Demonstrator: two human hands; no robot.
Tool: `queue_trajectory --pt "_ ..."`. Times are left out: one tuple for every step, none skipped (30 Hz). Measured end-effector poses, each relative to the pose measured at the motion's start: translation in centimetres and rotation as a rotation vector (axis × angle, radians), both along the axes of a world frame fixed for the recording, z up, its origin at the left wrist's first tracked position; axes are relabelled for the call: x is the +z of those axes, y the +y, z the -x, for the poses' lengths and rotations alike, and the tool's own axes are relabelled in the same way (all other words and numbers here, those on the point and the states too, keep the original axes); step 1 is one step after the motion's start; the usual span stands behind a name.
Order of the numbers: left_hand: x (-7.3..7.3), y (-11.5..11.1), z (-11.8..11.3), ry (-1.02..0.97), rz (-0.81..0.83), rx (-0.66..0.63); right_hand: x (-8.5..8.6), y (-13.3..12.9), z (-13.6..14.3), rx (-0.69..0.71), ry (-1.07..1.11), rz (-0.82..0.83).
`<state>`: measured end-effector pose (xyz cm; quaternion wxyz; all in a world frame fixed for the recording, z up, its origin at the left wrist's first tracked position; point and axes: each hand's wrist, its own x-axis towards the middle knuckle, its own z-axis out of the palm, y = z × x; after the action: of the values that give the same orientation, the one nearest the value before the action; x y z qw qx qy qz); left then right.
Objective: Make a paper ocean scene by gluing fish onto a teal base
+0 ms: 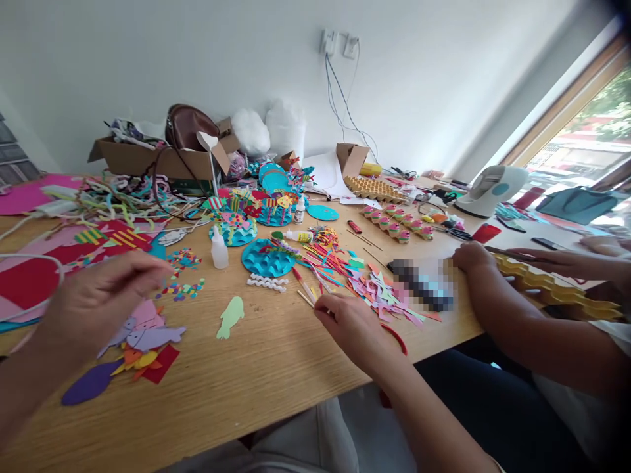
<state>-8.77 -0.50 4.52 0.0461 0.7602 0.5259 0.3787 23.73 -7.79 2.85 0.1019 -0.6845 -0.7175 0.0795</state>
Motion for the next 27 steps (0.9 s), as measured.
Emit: queue_trajectory --pt "0.1 -0.8 -1.0 0.078 0.009 -0.153 0.1 0.8 0.6 0.051 -0.013 0.001" --pt "0.0 -1.4 -1.9 0.166 0.023 -0.301 0.0 1.6 1.2 0.106 -0.027 -0.004" --pt "-0.2 -1.8 -2.6 0.213 0.007 -0.387 -0.1 2.5 1.9 0.15 -0.047 -0.009" --pt "-0.6 -2.1 -3.1 0.234 -0.025 -0.428 -0.4 3.3 2.4 0.183 -0.08 -0.014" --pt "-1.1 -2.2 -3.4 0.268 -0.011 -0.442 -0.7 4.1 3.0 0.204 -0.122 -0.015" --pt "-1.5 -2.2 -3.6 0.29 0.007 -0.482 -1.0 4.9 3.4 0.219 -0.168 -0.012" --pt "-2.0 -2.2 -3.6 0.292 0.022 -0.5 -1.3 5.6 3.9 0.23 -0.208 -0.012" --pt "-2.4 -2.1 -3.6 0.295 0.05 -0.514 -1.6 6.3 4.2 0.237 -0.235 -0.011" --pt "-2.8 -2.1 -3.6 0.288 0.075 -0.528 -1.8 6.9 4.5 0.244 -0.254 -0.01" --pt "-3.0 -2.2 -3.6 0.278 0.102 -0.535 -2.1 7.4 4.8 0.249 -0.263 -0.01" --pt "-3.1 -2.2 -3.6 0.267 0.132 -0.541 -2.3 7.8 5.1 0.253 -0.27 -0.006" --pt "-3.2 -2.3 -3.6 0.254 0.158 -0.544 -2.6 8.2 5.3 0.256 -0.28 0.001" --pt "-3.2 -2.4 -3.7 0.242 0.186 -0.543 -2.8 8.6 5.5 0.257 -0.29 0.009" --pt "-3.2 -2.5 -3.8 0.231 0.212 -0.538 -3.0 8.9 5.6 0.255 -0.3 0.017" --pt "-3.1 -2.5 -4.0 0.22 0.235 -0.531 -3.2 9.1 5.8 0.25 -0.309 0.025" --pt "-3.1 -2.6 -4.2 0.207 0.255 -0.524 -3.3 9.3 5.9 0.244 -0.316 0.031" --pt "-3.0 -2.6 -4.3 0.194 0.275 -0.519 -3.4 9.5 6.0 0.238 -0.322 0.035" --pt "-3.0 -2.5 -4.5 0.178 0.297 -0.513 -3.5 9.5 6.0 0.235 -0.325 0.037" --pt "-3.0 -2.4 -4.6 0.159 0.32 -0.505 -3.4 9.5 6.1 0.237 -0.327 0.037" --pt "-2.9 -2.3 -4.7 0.134 0.343 -0.488 -3.2 9.4 6.1 0.242 -0.327 0.034" --pt "-2.9 -2.2 -4.7 0.105 0.368 -0.465 -3.0 9.1 6.0 0.25 -0.326 0.028" --pt "-2.9 -2.0 -4.8 0.068 0.393 -0.437 -2.6 8.8 6.0 0.26 -0.323 0.015" --pt "-3.0 -1.8 -4.8 0.019 0.415 -0.408 -2.2 8.3 5.9 0.268 -0.314 -0.007" --pt "-3.0 -1.6 -4.9 -0.039 0.431 -0.379 -1.8 7.8 5.9 0.275 -0.298 -0.033" --pt "-3.1 -1.3 -4.9 -0.101 0.444 -0.354 -1.4 7.2 5.8 0.281 -0.266 -0.067" --pt "-3.3 -1.1 -5.0 -0.162 0.455 -0.335 -1.1 6.6 5.8 0.284 -0.218 -0.089" --pt "-3.5 -0.9 -5.1 -0.215 0.469 -0.328 -0.8 6.0 5.8 0.292 -0.162 -0.092"
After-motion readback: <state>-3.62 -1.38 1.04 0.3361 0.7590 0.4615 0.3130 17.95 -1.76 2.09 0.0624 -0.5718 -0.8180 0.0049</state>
